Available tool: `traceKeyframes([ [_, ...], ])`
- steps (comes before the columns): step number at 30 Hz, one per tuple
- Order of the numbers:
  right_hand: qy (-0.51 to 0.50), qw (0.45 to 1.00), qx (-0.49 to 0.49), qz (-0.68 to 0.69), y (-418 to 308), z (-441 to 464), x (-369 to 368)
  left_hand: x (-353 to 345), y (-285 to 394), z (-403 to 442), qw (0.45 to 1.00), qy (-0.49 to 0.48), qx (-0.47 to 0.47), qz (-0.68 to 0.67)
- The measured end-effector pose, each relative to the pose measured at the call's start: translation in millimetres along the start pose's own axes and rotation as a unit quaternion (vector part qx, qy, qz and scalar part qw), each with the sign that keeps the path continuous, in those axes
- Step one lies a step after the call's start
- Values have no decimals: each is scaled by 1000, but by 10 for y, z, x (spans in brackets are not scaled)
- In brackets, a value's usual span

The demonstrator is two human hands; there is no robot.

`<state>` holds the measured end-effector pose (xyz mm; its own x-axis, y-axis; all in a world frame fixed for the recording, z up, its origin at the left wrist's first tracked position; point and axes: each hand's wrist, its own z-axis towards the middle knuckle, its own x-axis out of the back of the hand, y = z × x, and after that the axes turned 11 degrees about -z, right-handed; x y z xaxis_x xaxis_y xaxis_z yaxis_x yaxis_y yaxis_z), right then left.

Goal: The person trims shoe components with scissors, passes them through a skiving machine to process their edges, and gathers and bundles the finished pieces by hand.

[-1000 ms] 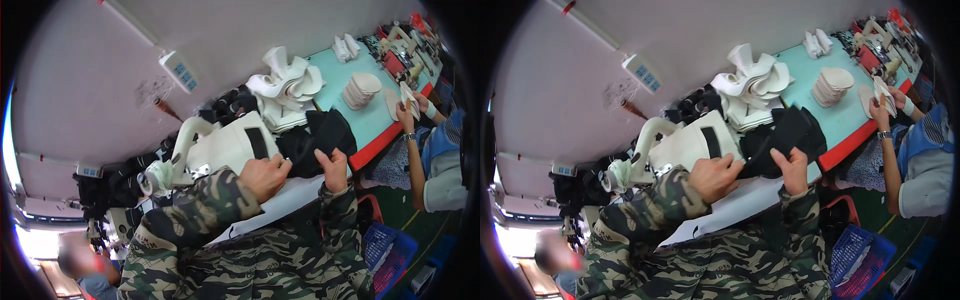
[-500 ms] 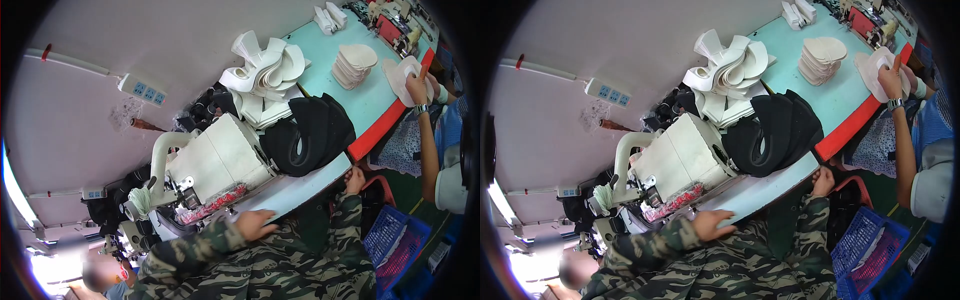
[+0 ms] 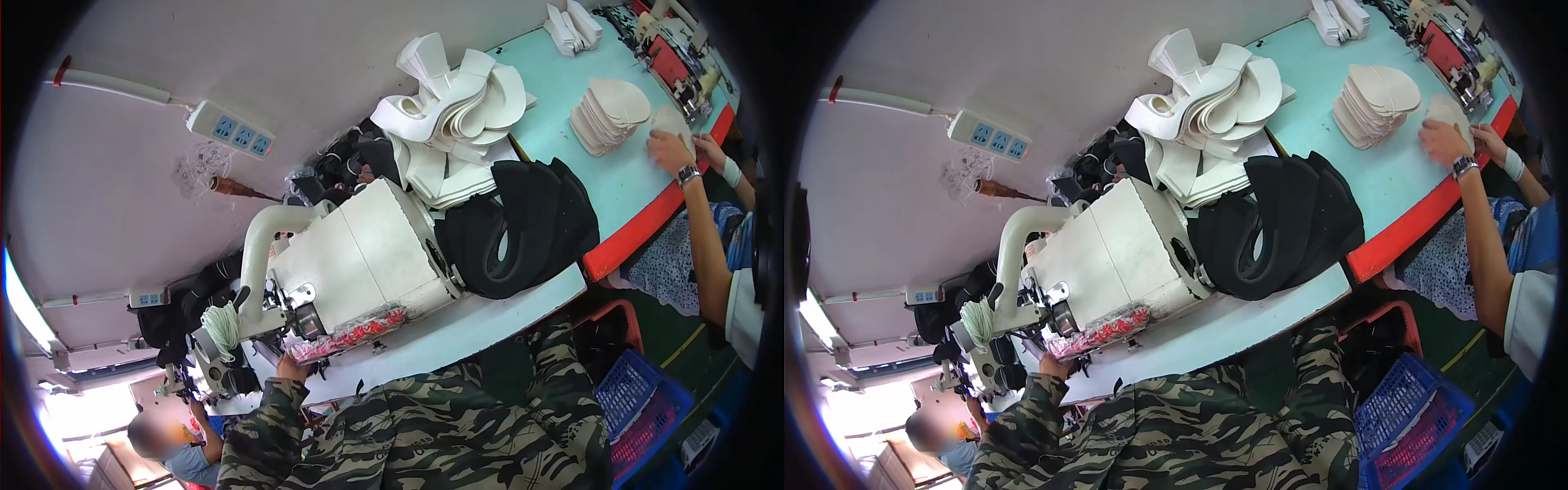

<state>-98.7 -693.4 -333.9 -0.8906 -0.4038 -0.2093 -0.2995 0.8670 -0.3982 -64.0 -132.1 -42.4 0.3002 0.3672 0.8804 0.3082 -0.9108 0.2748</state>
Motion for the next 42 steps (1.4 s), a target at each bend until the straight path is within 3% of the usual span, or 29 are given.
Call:
traceKeyframes([
  [3,-21,999,-19,-15,71,-33,-73,-219,-425,248,992,-59,-81,77],
  [6,-48,997,-33,-43,95,-115,-123,-508,-938,475,935,-66,-226,266],
  [11,-136,973,-77,-169,162,-623,-33,-487,-1046,440,968,9,-128,218],
  [13,-210,931,-119,-275,200,-1111,64,-477,-1126,473,974,28,-106,200],
  [15,-330,831,-136,-427,60,-1722,-12,-532,-1257,518,994,40,-17,105],
  [16,-392,769,-105,-494,-44,-2083,-120,-522,-1227,491,993,64,-47,82],
  [17,-409,755,-14,-512,-162,-2410,-251,-568,-1297,487,990,92,-68,80],
  [18,-375,772,162,-487,-305,-2696,-459,-447,-1043,347,993,90,-34,68],
  [19,-214,695,377,-574,-465,-2931,-699,-279,-668,232,994,92,0,56],
  [20,-98,575,560,-589,-641,-3128,-988,-280,-636,288,994,96,2,52],
  [21,-56,482,628,-608,-767,-3172,-1211,-292,-640,338,993,107,55,13],
  [22,-26,412,646,-642,-754,-3068,-1347,-301,-706,373,986,119,110,-26],
  [25,-9,276,632,-725,-481,-2300,-1414,-351,-1019,518,990,90,79,-72],
  [26,4,261,634,-728,-523,-2192,-1420,-284,-909,527,992,76,90,-49],
  [27,12,246,635,-732,-498,-2142,-1468,-233,-842,467,981,99,74,-152],
  [29,23,245,625,-741,-532,-2506,-1625,-328,-982,479,979,130,75,-136],
  [31,18,268,714,-647,-537,-2706,-1741,-95,-673,309,966,144,90,-193],
  [33,-55,401,717,-568,-490,-3270,-2026,-88,-698,278,956,160,99,-224],
  [34,-74,428,726,-533,-400,-3573,-2201,-43,-757,283,954,161,104,-231],
  [35,-76,422,727,-536,-268,-3739,-2323,5,-815,303,950,179,78,-244],
  [36,-145,445,701,-538,-153,-3879,-2411,47,-878,345,945,195,51,-257],
  [37,-211,467,669,-538,-31,-4018,-2470,107,-1038,436,947,137,54,-285],
  [38,-284,522,562,-575,147,-4130,-2503,234,-1136,533,898,-17,33,-438],
  [39,-349,568,443,-599,340,-4209,-2528,360,-1132,622,805,-173,10,-568],
  [40,-413,592,362,-589,541,-4248,-2549,527,-907,637,802,-181,6,-570],
  [41,-473,611,277,-571,744,-4246,-2563,779,-519,565,810,-264,-74,-519],
  [42,-501,626,255,-540,956,-4244,-2557,990,-158,499,805,-342,-153,-460],
])
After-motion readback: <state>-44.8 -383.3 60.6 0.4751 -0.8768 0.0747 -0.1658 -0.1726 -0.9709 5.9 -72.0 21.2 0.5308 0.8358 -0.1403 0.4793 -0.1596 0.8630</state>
